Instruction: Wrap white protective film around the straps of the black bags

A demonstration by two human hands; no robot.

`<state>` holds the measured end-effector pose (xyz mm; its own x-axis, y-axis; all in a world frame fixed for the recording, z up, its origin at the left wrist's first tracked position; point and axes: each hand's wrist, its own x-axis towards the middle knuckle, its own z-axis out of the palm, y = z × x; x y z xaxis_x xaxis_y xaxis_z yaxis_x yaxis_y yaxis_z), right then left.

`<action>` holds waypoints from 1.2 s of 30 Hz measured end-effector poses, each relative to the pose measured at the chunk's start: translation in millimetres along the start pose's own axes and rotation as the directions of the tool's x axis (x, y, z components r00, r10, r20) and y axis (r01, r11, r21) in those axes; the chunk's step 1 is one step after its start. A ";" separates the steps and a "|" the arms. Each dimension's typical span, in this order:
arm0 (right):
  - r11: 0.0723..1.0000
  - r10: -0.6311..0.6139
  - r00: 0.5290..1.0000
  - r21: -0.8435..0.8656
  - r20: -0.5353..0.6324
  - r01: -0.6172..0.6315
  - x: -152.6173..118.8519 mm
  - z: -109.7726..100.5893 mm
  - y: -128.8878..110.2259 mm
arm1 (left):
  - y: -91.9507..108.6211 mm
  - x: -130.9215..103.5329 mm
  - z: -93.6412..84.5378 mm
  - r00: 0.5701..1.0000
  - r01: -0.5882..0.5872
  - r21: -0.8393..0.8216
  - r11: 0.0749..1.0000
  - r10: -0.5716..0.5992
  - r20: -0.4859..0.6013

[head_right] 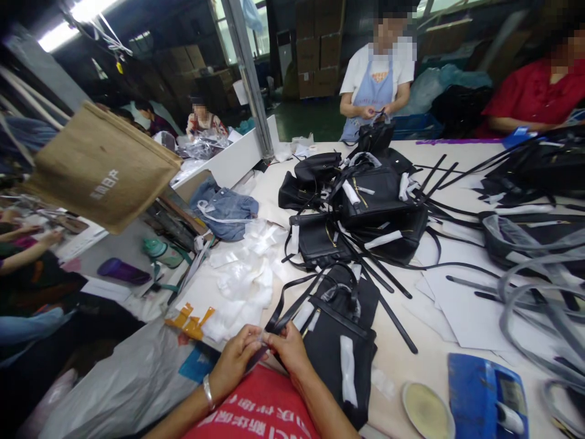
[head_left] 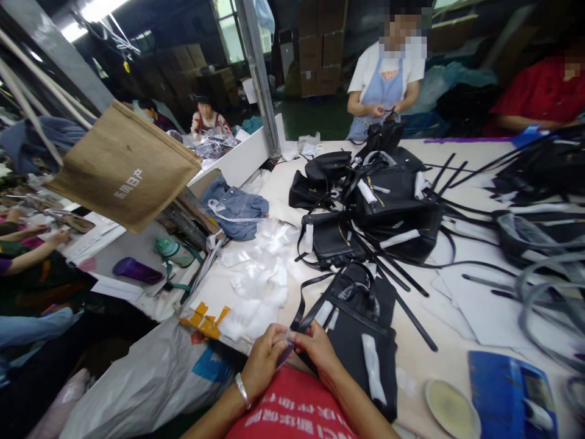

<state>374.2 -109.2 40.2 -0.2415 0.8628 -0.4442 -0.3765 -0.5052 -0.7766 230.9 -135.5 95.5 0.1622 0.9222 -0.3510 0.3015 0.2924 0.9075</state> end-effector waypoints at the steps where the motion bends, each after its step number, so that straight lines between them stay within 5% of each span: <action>1: 1.000 -0.004 1.000 -0.002 -0.009 0.004 -0.1 0.7 -0.3 | -0.9 -0.2 0.1 1.000 0.002 0.003 1.000 -0.002 -0.021; 9: 0.993 0.048 0.997 0.106 0.062 -0.054 -6.9 0.6 -8.6 | -3.7 3.7 4.5 0.984 -0.023 0.279 0.960 0.071 -0.162; 17: 0.949 0.164 0.968 0.236 0.192 -0.208 -16.1 -6.2 -14.5 | -4.3 2.5 7.3 0.976 -0.129 0.485 0.865 0.198 -0.094; 22: 0.952 0.148 0.968 0.237 0.203 -0.196 -16.3 -8.3 -15.1 | 1.1 4.7 6.8 0.983 -0.143 0.425 0.894 0.179 -0.046; 27: 0.946 0.138 0.983 0.279 0.118 -0.167 -5.9 -13.5 -25.9 | 9.4 1.2 3.8 0.988 -0.152 0.420 0.895 0.143 0.052; 36: 0.955 -0.037 0.997 0.292 -0.064 0.054 -8.1 -6.9 -42.5 | 26.1 2.2 0.4 0.996 -0.092 0.297 0.951 0.083 0.042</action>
<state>398.3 -94.6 73.7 -0.1700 0.8803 -0.4429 -0.6333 -0.4420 -0.6353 239.5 -125.9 118.3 0.2260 0.9318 -0.2841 0.5504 0.1185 0.8264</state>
